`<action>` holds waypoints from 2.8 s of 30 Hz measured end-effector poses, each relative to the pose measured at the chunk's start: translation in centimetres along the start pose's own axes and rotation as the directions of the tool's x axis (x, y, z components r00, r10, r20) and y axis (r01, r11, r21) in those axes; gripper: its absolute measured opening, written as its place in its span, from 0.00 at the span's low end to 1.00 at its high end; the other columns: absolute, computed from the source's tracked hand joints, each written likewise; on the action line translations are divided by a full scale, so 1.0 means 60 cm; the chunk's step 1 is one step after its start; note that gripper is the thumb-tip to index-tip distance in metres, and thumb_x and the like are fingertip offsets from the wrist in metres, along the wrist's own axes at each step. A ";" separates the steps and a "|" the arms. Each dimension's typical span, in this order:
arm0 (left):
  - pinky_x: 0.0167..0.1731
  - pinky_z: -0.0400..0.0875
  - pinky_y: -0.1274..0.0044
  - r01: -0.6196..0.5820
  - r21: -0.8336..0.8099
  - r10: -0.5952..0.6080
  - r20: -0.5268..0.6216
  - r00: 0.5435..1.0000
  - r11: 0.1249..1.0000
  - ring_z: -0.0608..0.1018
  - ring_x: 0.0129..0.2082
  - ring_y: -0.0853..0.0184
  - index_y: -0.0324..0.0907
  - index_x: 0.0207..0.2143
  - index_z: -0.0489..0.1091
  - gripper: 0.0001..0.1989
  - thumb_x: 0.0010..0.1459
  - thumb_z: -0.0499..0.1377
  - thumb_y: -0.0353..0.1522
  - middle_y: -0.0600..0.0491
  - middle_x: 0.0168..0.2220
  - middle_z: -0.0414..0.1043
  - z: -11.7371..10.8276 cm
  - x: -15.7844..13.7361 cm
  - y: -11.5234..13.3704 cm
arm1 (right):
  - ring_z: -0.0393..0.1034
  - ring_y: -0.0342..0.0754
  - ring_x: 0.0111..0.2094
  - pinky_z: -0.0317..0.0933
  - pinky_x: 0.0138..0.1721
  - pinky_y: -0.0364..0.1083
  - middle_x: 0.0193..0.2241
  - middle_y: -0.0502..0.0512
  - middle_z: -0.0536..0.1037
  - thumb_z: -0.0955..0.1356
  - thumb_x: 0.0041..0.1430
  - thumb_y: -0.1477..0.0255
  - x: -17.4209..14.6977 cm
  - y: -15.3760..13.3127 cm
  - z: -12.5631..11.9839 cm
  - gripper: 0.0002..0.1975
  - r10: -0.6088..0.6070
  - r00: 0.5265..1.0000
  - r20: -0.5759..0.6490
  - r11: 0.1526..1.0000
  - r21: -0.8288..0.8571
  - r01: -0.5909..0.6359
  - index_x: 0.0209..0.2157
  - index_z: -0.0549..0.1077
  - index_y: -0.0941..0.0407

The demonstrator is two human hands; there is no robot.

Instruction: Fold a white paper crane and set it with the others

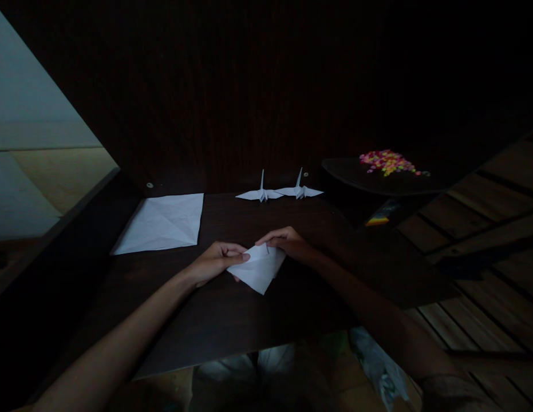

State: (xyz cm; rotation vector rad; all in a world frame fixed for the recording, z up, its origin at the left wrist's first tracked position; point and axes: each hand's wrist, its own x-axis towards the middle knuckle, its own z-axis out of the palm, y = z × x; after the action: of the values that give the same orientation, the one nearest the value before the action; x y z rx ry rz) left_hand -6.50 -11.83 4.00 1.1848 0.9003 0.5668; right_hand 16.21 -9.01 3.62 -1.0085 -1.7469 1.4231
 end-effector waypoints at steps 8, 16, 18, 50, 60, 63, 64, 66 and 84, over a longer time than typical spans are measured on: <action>0.26 0.67 0.79 -0.009 0.062 0.014 -0.085 0.996 0.998 0.75 0.25 0.69 0.35 0.34 0.77 0.16 0.49 0.66 0.39 0.50 0.28 0.77 0.007 -0.001 -0.002 | 0.73 0.48 0.34 0.64 0.34 0.44 0.37 0.57 0.80 0.73 0.46 0.65 -0.003 0.004 0.003 0.17 0.045 0.999 0.006 0.999 0.004 -0.045 0.39 0.79 0.59; 0.27 0.65 0.81 -0.051 -0.016 0.046 -0.208 0.977 0.999 0.75 0.26 0.69 0.36 0.31 0.77 0.17 0.43 0.69 0.41 0.51 0.28 0.78 0.010 0.001 -0.005 | 0.72 0.50 0.44 0.65 0.45 0.48 0.42 0.57 0.78 0.73 0.48 0.67 0.004 0.012 0.004 0.19 -0.021 0.992 -0.122 0.992 0.118 0.035 0.43 0.76 0.56; 0.27 0.65 0.81 -0.081 -0.095 0.049 -0.298 0.953 0.992 0.75 0.25 0.70 0.37 0.31 0.76 0.18 0.42 0.70 0.41 0.52 0.26 0.77 0.010 0.005 -0.008 | 0.70 0.51 0.48 0.62 0.50 0.51 0.46 0.57 0.76 0.73 0.49 0.68 0.007 0.016 0.001 0.21 -0.054 0.984 -0.169 0.974 0.208 0.089 0.46 0.74 0.54; 0.36 0.72 0.76 -0.283 -0.022 0.265 -0.289 0.920 0.959 0.77 0.37 0.65 0.40 0.34 0.79 0.16 0.41 0.72 0.35 0.50 0.45 0.70 0.021 0.003 -0.017 | 0.65 0.52 0.53 0.61 0.52 0.51 0.52 0.60 0.68 0.75 0.49 0.68 -0.016 -0.009 -0.024 0.13 -0.290 0.926 0.243 0.945 -0.078 0.317 0.38 0.81 0.55; 0.36 0.72 0.75 -0.288 0.153 0.321 -0.272 0.907 0.945 0.77 0.37 0.64 0.40 0.34 0.79 0.14 0.46 0.68 0.39 0.49 0.40 0.73 0.026 0.002 -0.012 | 0.70 0.50 0.45 0.65 0.45 0.49 0.44 0.57 0.73 0.73 0.50 0.64 -0.008 0.000 -0.006 0.10 -0.229 0.973 0.039 0.973 -0.021 0.229 0.28 0.80 0.57; 0.34 0.73 0.76 -0.294 0.140 0.322 -0.261 0.910 0.945 0.78 0.35 0.65 0.39 0.37 0.77 0.18 0.43 0.70 0.37 0.49 0.41 0.73 0.032 0.000 -0.011 | 0.70 0.50 0.44 0.66 0.45 0.48 0.42 0.57 0.73 0.76 0.45 0.63 0.000 0.013 0.008 0.14 -0.202 0.974 -0.104 0.973 0.089 0.212 0.32 0.79 0.56; 0.32 0.73 0.76 -0.286 0.115 0.307 -0.257 0.916 0.951 0.78 0.33 0.65 0.39 0.38 0.77 0.20 0.41 0.71 0.36 0.49 0.40 0.74 0.033 0.000 -0.012 | 0.71 0.49 0.44 0.66 0.45 0.48 0.42 0.56 0.73 0.76 0.44 0.63 0.003 0.017 0.011 0.16 -0.206 0.969 -0.135 0.968 0.118 0.222 0.34 0.79 0.56; 0.29 0.72 0.76 -0.243 0.073 0.254 -0.248 0.935 0.967 0.78 0.30 0.65 0.38 0.40 0.74 0.23 0.39 0.72 0.35 0.49 0.36 0.76 0.036 -0.001 -0.014 | 0.71 0.48 0.42 0.67 0.43 0.47 0.41 0.56 0.72 0.77 0.43 0.64 0.006 0.023 0.016 0.17 -0.215 0.960 -0.180 0.958 0.151 0.242 0.36 0.78 0.56; 0.30 0.66 0.78 -0.272 0.677 0.453 -0.101 0.886 0.684 0.71 0.24 0.70 0.43 0.43 0.76 0.14 0.55 0.62 0.39 0.56 0.24 0.69 0.022 0.002 -0.019 | 0.71 0.46 0.37 0.65 0.35 0.44 0.38 0.56 0.76 0.68 0.53 0.75 0.008 0.035 0.013 0.06 -0.201 0.961 -0.192 0.944 -0.301 0.137 0.33 0.78 0.56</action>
State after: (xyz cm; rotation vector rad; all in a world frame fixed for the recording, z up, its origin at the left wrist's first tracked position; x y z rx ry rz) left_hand -5.42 -12.81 3.01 1.9975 1.1403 0.7813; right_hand 15.64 -8.70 1.45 -1.0877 -1.8551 0.9305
